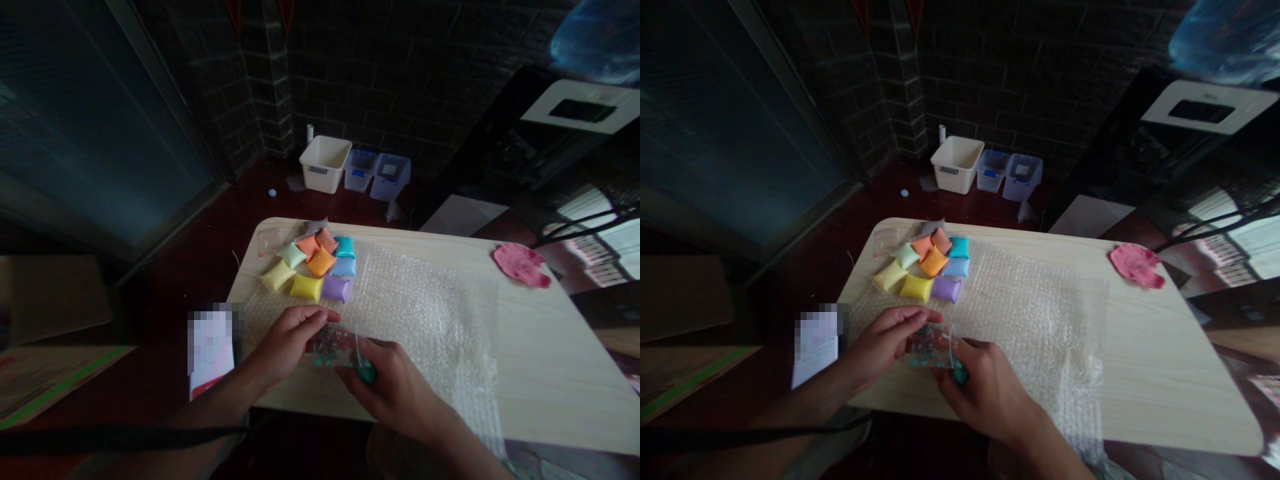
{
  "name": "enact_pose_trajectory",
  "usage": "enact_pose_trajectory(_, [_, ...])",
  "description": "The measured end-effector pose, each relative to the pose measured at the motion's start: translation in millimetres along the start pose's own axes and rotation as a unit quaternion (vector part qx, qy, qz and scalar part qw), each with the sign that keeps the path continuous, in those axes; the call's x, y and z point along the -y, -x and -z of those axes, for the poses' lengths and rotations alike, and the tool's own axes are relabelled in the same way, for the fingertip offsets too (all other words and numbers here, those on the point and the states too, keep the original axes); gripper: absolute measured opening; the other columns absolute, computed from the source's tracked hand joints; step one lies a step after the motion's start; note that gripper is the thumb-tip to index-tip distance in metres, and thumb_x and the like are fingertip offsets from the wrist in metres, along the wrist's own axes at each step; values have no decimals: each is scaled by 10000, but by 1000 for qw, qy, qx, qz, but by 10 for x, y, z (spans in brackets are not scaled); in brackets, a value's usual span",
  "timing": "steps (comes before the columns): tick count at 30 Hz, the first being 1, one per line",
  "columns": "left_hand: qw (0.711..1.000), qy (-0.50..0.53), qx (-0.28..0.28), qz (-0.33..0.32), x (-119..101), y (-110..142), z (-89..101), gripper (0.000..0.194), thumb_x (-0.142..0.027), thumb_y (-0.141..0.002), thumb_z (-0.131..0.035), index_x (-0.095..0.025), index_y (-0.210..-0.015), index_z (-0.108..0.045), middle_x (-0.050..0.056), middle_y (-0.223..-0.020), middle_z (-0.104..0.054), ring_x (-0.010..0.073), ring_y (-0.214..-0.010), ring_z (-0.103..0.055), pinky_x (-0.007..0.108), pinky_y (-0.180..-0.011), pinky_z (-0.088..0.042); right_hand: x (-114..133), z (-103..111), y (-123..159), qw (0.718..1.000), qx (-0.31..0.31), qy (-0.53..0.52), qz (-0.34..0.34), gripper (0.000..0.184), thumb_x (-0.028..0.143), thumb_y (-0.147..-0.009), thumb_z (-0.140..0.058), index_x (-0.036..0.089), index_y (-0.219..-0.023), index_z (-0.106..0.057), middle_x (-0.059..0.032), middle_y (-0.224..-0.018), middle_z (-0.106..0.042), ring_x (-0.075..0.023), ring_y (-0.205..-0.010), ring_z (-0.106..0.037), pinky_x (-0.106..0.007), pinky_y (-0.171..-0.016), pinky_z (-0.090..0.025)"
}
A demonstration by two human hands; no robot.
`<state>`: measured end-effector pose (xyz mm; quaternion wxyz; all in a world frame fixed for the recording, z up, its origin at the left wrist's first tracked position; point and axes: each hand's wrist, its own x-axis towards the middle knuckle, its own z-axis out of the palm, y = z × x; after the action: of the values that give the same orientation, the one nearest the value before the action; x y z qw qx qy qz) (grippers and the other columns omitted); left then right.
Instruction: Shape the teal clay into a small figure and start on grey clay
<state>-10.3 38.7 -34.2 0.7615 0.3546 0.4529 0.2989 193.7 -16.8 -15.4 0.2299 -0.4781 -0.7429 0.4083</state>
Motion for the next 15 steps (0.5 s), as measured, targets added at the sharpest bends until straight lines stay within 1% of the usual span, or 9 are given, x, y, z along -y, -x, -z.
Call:
enact_pose_trajectory(2, [1000,-14,1,-6,-18,4,-7,441,-531,-886,-733,-145,-1093,-789,116,-964,-798,233,-865,-724,317,-763,-539,-5,-13,3,1000,12,20,0,269,240,-974,-581,227,-1233,-649,-37,-896,-730,-194,-742,-674,-327,-687,-493])
enact_pose_trajectory(4, [999,-30,-6,-18,-36,14,-12,436,-534,-895,-723,-149,-1086,-799,113,-945,-806,221,-840,-725,295,-734,-528,-8,-24,8,999,20,40,-2,226,266,-984,-571,215,-1189,-653,-34,-837,-705,-196,-709,-658,-330,-660,-472])
enact_pose_trajectory(7, [999,-43,-10,-26,-50,26,-7,427,-516,-910,-712,-156,-1126,-791,122,-992,-814,247,-886,-746,313,-754,-543,-8,-31,15,999,26,42,-4,185,247,-975,-574,210,-1137,-654,-33,-843,-705,-191,-715,-656,-326,-660,-461])
enact_pose_trajectory(10, [999,-42,-8,-29,-53,35,-8,421,-486,-913,-713,-161,-1176,-766,131,-1042,-815,287,-951,-765,366,-817,-568,9,-32,11,999,36,35,3,111,216,-955,-588,210,-1018,-679,-29,-829,-698,-176,-703,-641,-319,-663,-459])
enact_pose_trajectory(11, [999,-41,-5,-32,-55,37,-12,416,-477,-915,-711,-162,-1181,-761,133,-1050,-815,297,-967,-768,381,-832,-574,19,-32,7,999,41,30,5,118,211,-950,-595,213,-1023,-686,-27,-831,-698,-173,-699,-637,-319,-668,-462])
enact_pose_trajectory(15, [998,-40,12,-39,-75,41,-47,385,-455,-929,-697,-179,-1191,-753,139,-1139,-801,307,-990,-779,391,-830,-589,57,-34,-2,999,53,3,12,264,212,-956,-608,249,-1209,-674,-27,-913,-730,-175,-726,-653,-324,-707,-487])
